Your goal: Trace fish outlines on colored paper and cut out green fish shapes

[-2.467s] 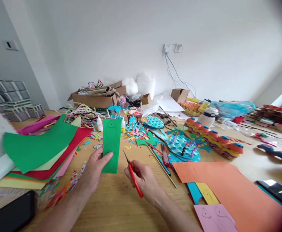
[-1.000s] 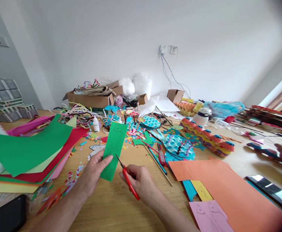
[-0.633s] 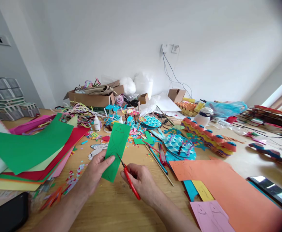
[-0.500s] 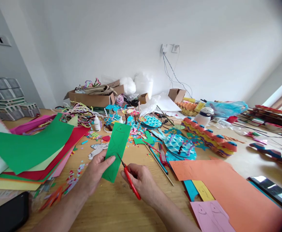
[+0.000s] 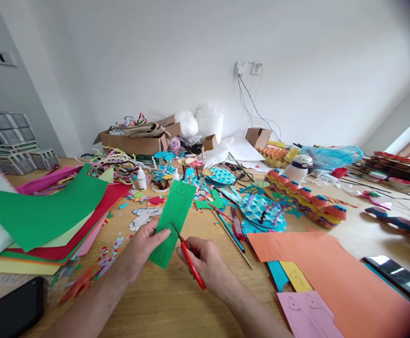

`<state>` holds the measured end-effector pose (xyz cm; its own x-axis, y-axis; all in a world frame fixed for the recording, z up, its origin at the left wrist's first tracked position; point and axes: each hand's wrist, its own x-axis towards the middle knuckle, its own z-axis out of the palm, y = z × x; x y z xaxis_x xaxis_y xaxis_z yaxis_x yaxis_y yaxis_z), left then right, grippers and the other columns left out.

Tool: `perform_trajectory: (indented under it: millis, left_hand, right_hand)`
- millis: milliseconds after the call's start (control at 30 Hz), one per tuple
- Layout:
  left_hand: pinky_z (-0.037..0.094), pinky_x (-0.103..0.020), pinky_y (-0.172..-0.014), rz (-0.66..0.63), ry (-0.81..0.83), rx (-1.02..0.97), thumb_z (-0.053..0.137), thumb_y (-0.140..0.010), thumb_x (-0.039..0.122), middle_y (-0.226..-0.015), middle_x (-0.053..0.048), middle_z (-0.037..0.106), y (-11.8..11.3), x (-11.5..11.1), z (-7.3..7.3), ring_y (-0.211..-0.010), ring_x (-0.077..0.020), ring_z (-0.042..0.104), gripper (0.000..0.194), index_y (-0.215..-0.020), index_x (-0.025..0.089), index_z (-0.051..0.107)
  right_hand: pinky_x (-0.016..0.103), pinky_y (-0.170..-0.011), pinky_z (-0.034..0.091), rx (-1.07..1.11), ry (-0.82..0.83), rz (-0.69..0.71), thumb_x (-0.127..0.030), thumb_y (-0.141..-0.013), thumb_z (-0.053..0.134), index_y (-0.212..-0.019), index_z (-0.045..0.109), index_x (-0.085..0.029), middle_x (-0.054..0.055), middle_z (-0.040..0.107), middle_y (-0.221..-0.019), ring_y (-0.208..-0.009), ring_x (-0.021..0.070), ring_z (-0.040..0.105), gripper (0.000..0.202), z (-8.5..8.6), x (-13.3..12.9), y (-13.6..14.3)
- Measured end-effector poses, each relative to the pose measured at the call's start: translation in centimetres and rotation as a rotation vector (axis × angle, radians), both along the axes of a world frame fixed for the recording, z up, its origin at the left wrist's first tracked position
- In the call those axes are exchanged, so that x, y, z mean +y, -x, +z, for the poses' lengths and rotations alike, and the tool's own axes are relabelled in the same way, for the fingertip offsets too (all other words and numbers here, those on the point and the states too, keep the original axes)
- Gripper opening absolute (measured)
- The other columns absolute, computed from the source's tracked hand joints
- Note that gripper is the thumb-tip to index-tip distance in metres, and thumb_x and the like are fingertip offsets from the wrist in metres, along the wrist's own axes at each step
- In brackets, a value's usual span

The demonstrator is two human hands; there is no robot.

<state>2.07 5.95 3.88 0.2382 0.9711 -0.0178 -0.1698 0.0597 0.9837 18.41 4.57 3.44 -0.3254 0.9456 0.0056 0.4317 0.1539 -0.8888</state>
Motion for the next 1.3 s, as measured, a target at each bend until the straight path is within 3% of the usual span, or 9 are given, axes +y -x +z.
perform_trajectory:
  millis: [367, 633, 933, 1167, 1300]
  left_hand:
    - [0.044, -0.023, -0.07, -0.018, -0.012, 0.013, 0.063, -0.075, 0.034, -0.092, -0.002, 0.067, 0.3, 0.1, -0.1, -0.079, -0.0157, 0.057, 0.034, -0.107, 0.021, 0.062]
    - [0.044, -0.028, -0.077, -0.005, -0.014, -0.017, 0.063, -0.075, 0.033, -0.097, -0.004, 0.066, 0.5, 0.3, -0.2, -0.083, -0.0188, 0.059, 0.037, -0.109, 0.021, 0.061]
    - [0.042, -0.022, -0.056, 0.098, 0.072, -0.059, 0.069, -0.068, 0.034, -0.07, -0.002, 0.065, 1.0, 0.5, 0.4, -0.058, -0.0139, 0.055, 0.022, -0.081, 0.017, 0.066]
    - [0.041, -0.024, -0.064, 0.055, -0.07, 0.034, 0.066, -0.069, 0.03, -0.067, 0.0, 0.059, 1.9, 1.0, 1.0, -0.068, -0.0157, 0.054, 0.014, -0.068, 0.017, 0.062]
    - [0.029, -0.019, -0.046, 0.06, -0.092, 0.09, 0.069, -0.065, 0.026, -0.053, 0.004, 0.048, 2.2, 1.2, 1.1, -0.048, -0.0085, 0.04, 0.017, -0.059, 0.016, 0.057]
  right_hand:
    - [0.02, -0.042, 0.019, -0.027, -0.042, 0.003, -0.043, -0.081, 0.044, -0.055, 0.041, -0.018, -0.005, 0.034, -0.049, -0.048, 0.0071, 0.028, 0.036, -0.2, 0.1, -0.2]
    - [0.02, -0.042, 0.019, -0.05, -0.045, 0.008, -0.041, -0.08, 0.045, -0.055, 0.04, -0.017, -0.006, 0.034, -0.05, -0.048, 0.0068, 0.027, 0.035, -0.1, 0.2, -0.3]
    - [0.02, -0.042, 0.019, -0.105, -0.041, 0.026, -0.041, -0.081, 0.046, -0.054, 0.043, -0.017, -0.005, 0.036, -0.048, -0.046, 0.0067, 0.03, 0.036, 0.5, 0.1, -0.4]
    - [0.02, -0.042, 0.02, -0.242, -0.114, 0.146, -0.037, -0.083, 0.045, -0.06, 0.057, -0.014, -0.005, 0.04, -0.049, -0.047, 0.0069, 0.029, 0.034, 0.6, 0.2, -1.1]
    - [0.021, -0.043, 0.02, -0.305, -0.124, 0.174, -0.035, -0.082, 0.046, -0.066, 0.061, -0.014, -0.004, 0.047, -0.051, -0.046, 0.0071, 0.032, 0.031, 0.7, 0.3, -1.4]
